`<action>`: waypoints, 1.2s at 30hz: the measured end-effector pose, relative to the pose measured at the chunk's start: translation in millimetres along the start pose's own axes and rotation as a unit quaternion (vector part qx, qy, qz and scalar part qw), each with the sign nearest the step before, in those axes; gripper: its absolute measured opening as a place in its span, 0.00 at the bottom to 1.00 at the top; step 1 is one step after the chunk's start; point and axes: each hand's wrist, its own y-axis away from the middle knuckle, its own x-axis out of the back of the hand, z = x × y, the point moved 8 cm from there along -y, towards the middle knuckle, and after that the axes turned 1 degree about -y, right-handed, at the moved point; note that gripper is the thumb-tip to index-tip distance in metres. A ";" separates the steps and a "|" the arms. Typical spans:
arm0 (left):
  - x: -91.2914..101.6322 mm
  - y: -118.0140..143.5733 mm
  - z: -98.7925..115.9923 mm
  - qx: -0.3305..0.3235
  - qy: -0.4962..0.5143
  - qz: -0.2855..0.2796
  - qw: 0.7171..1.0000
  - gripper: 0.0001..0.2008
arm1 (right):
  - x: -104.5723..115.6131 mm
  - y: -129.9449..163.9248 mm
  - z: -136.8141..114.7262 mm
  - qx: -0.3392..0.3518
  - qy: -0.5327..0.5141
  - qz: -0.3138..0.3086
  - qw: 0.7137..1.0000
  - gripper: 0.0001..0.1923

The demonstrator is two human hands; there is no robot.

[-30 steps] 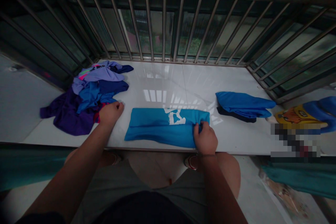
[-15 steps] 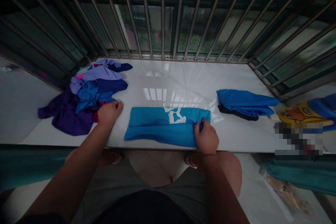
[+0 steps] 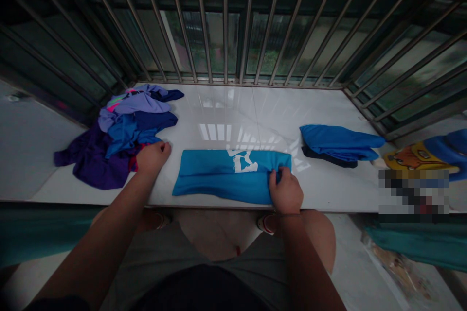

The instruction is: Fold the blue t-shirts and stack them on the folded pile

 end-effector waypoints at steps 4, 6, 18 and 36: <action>-0.6 0.0 -0.3 0.000 0.003 0.000 1.000 0.29 | -0.5 0.0 0.4 0.002 -0.002 0.001 1.000 0.23; -1.2 -0.2 -1.0 0.000 0.004 0.000 1.000 0.29 | -0.2 0.0 0.3 0.004 -0.002 0.004 1.000 0.24; 0.1 0.2 -0.6 -0.005 0.003 0.007 1.000 0.29 | 0.2 -0.7 -0.5 0.006 -0.003 -0.003 1.000 0.24; -2.2 -0.9 -2.4 -0.005 0.009 0.015 1.000 0.29 | 0.2 -0.2 -0.7 0.008 -0.002 -0.003 1.000 0.24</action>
